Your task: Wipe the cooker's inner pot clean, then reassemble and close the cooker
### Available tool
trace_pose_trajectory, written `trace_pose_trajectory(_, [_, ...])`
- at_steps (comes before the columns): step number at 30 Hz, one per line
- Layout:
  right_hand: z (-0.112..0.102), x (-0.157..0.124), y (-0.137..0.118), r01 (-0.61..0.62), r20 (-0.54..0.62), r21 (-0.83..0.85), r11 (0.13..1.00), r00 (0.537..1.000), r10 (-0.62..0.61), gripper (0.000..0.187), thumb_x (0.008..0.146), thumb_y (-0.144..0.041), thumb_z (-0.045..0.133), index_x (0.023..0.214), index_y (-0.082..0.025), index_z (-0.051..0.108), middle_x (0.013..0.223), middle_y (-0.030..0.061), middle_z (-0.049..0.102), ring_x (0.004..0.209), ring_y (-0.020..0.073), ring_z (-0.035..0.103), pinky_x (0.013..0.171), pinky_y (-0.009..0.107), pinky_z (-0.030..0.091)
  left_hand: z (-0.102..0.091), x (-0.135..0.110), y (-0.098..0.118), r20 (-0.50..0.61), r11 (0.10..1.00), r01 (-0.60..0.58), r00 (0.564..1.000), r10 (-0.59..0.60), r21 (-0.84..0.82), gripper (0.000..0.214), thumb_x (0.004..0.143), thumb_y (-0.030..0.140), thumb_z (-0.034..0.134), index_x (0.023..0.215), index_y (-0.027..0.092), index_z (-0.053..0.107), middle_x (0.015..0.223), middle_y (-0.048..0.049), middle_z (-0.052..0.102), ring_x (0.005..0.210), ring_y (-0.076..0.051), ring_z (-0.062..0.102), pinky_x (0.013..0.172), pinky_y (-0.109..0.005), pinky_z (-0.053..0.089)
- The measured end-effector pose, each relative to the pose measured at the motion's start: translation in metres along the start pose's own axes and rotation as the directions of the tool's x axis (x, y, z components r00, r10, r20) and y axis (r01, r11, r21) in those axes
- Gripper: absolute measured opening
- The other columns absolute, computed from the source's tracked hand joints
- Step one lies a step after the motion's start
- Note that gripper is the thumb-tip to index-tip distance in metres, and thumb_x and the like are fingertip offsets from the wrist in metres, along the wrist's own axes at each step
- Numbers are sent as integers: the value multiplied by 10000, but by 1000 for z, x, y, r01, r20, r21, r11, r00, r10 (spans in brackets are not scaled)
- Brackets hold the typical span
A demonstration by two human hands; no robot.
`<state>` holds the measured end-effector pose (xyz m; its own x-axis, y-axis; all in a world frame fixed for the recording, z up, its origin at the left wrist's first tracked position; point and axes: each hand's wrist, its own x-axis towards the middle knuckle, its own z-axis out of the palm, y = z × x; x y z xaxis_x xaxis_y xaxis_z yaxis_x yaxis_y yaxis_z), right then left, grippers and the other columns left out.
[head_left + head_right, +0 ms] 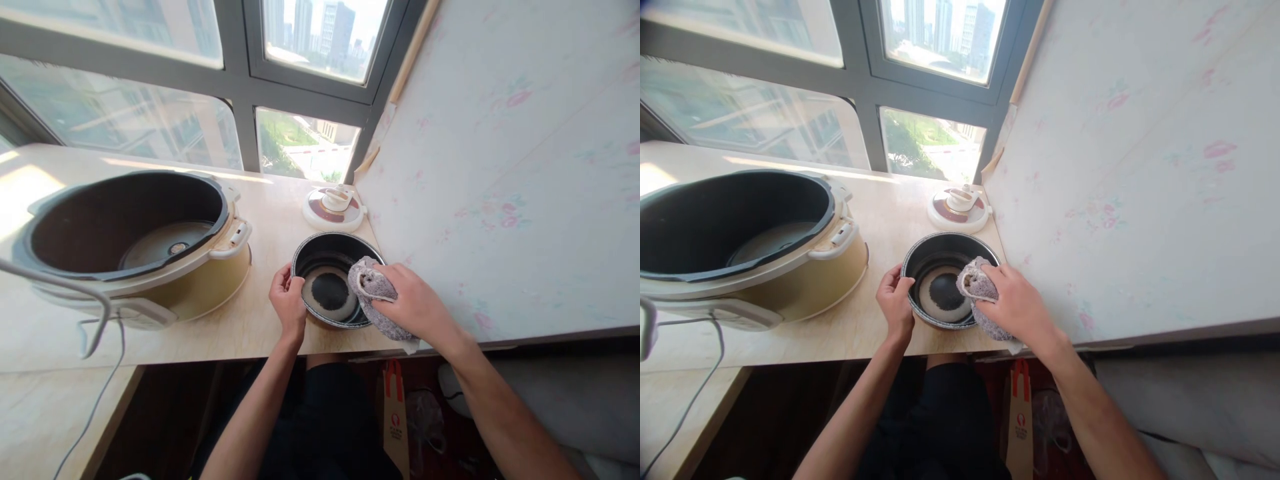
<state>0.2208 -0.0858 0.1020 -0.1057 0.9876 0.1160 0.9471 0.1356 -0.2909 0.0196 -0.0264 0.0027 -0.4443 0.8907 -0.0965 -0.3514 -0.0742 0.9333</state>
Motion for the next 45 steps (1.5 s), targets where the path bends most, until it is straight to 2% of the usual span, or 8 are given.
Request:
trace_pose_trajectory(7, [17,-26,-55,35,-124,69,997,992,-26,483,770,-217,633,1252,-209,608,1102,96,627,1000,276,597,866,386,500,1,-2,-4,19,998,-5,1000,6,-61,326,687,167,623,996,168,728,980,-55,746,918,-205,681,842,-318,517])
trace_pose_trajectory(12, [22,-1,-92,185,4,-64,981,983,-185,402,811,-267,651,1208,-205,650,1083,104,648,984,278,568,865,384,468,1,-1,-10,95,977,71,994,-52,-201,294,755,312,711,1016,178,701,917,-28,702,839,-171,641,800,-294,493])
trace_pose_trajectory(16, [32,26,-101,129,61,40,991,990,-131,308,819,-287,637,1119,-221,669,992,57,640,936,228,591,796,315,445,1,0,-12,165,964,76,986,-34,-255,316,816,469,688,911,168,699,778,2,650,721,-140,589,724,-268,475])
trace_pose_trajectory(26, [44,54,-98,148,15,-121,982,989,-148,335,887,-317,591,1199,-203,633,1105,116,644,1018,275,591,804,340,453,-1,2,-16,60,973,145,989,-136,-178,524,860,656,590,832,146,709,836,-27,712,796,-171,624,814,-312,487])
trace_pose_trajectory(32, [34,51,-94,327,98,-198,924,945,-313,353,843,-217,606,1188,-201,677,1111,116,671,1009,283,582,866,370,440,2,5,-21,126,958,102,990,-70,-267,548,853,651,551,932,138,725,896,-53,740,857,-192,667,857,-323,501])
trace_pose_trajectory(41, [-2,36,-44,486,376,289,825,734,-565,461,683,-44,567,1036,-255,775,1113,24,743,1030,223,652,920,303,440,2,5,-13,141,985,15,990,10,-169,335,790,441,638,914,142,725,877,-45,734,849,-187,670,842,-317,512])
trace_pose_trajectory(43, [-4,40,-30,401,446,348,848,724,-526,538,641,-19,552,1072,-253,773,1127,11,757,1057,223,668,928,281,454,-2,7,-10,185,988,30,983,-2,-151,339,710,354,720,972,139,727,926,-55,745,891,-202,676,884,-341,509])
trace_pose_trajectory(45, [-1,48,-18,312,480,292,904,770,-421,570,639,-24,562,1122,-253,760,1151,14,761,1066,232,678,923,275,467,-6,8,-6,239,989,56,971,-22,-137,372,658,274,738,1007,144,736,973,-65,757,938,-220,686,930,-367,502])
